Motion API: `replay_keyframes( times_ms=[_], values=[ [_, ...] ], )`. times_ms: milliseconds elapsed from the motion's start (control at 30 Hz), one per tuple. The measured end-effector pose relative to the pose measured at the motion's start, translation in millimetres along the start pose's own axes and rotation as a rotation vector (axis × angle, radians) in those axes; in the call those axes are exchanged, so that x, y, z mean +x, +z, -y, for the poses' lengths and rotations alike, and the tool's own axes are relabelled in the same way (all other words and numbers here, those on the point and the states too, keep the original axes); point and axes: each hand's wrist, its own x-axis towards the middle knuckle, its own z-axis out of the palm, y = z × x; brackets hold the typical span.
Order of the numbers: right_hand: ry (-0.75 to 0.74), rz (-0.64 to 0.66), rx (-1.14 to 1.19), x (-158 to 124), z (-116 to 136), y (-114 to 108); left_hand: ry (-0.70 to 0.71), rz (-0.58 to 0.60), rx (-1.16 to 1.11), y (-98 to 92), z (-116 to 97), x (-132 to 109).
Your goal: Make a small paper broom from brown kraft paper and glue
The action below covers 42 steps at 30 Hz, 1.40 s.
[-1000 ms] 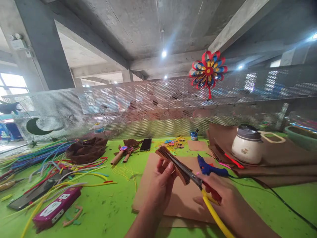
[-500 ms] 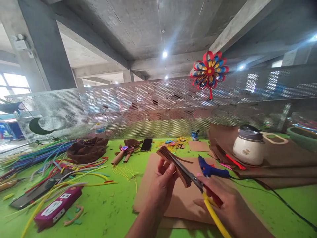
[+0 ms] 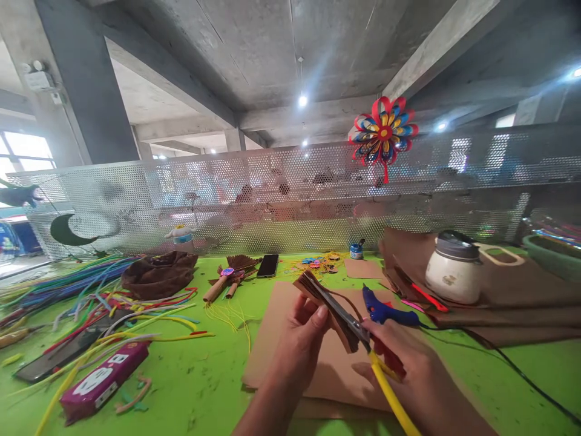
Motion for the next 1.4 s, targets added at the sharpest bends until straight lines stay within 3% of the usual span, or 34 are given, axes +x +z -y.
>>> replay_keyframes(
  times_ms=[300,600,1067,1400],
  values=[
    [-0.038,-0.086,0.057,-3.7,-3.1,6.8,0.023,0.028,0.017,6.0,-3.1,-3.0],
    [-0.096,-0.081,0.005,-4.1,-4.7,5.3,0.022,0.025,0.025,8.7,-5.2,-4.1],
    [-0.046,-0.087,0.022,1.5,5.9,2.3,0.007,0.023,0.064,10.5,-4.3,-5.6],
    [-0.075,-0.101,0.016,-1.3,-0.9,4.8,0.020,0.030,0.096,10.1,-4.2,-4.8]
  ],
)
